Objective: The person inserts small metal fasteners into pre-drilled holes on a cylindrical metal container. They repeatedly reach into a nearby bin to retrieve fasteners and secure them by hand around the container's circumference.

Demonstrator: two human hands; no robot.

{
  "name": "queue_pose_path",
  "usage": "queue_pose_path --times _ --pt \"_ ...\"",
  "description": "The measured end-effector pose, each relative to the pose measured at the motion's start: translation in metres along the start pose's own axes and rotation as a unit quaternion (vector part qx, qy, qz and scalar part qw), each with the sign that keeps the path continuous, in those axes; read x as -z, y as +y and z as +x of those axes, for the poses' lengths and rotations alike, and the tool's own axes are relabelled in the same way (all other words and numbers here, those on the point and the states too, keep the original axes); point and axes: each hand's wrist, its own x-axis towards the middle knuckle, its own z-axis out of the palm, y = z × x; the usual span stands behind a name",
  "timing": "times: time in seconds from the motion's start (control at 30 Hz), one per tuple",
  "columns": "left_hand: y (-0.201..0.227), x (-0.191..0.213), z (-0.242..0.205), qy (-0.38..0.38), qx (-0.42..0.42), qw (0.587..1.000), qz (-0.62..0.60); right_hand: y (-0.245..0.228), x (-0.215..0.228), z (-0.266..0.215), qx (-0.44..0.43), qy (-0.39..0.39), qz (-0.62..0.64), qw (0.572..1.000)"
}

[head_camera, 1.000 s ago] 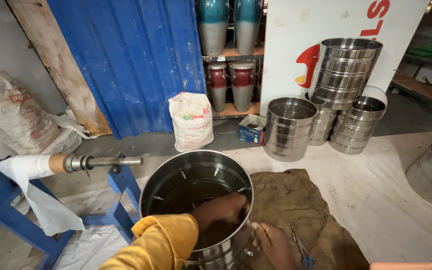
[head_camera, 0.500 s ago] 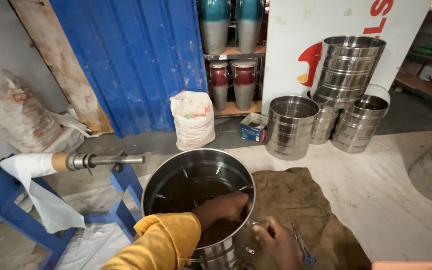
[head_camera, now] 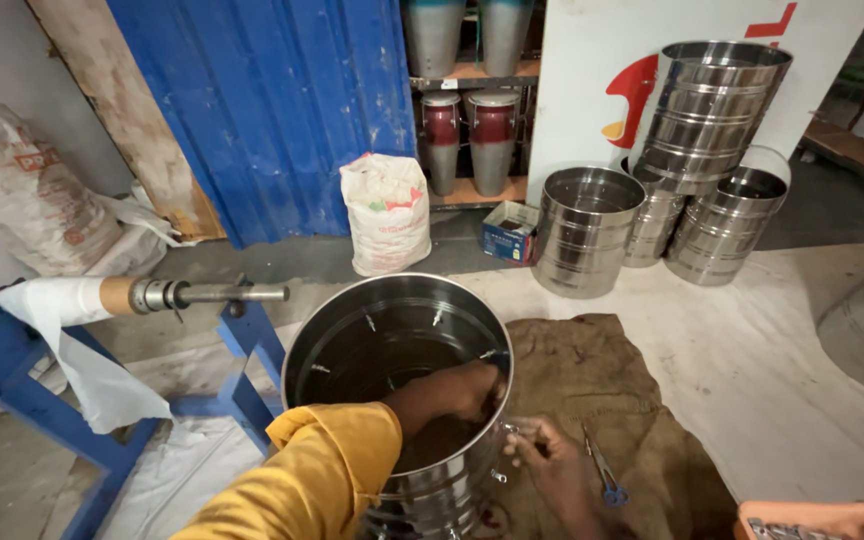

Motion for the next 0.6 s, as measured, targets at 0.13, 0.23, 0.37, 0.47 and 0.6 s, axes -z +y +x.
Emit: queue_pose_path --times 0.13,0.23,0.37,0.47,0.6 --pt "-0.007 -0.008 0.007 0.003 -0.014 1.000 -0.014 -0.011 0.003 0.000 -0.093 0.003 -0.077 0.993" --pt "-0.003 -0.006 0.007 0.009 -0.025 0.999 0.028 -0.013 0.006 -0.001 -0.082 -0.012 -0.121 0.989" --pt "0.008 0.007 -0.005 0.013 -0.025 1.000 -0.002 -0.006 0.002 0.002 -0.021 -0.022 0.004 1.000" --pt "0.021 0.020 -0.017 -0.001 -0.036 0.999 -0.037 -0.003 0.001 0.001 -0.046 -0.014 0.005 0.999" --pt "0.034 0.031 -0.027 -0.013 -0.006 0.999 -0.051 -0.010 0.002 0.003 -0.061 -0.011 -0.032 0.998"
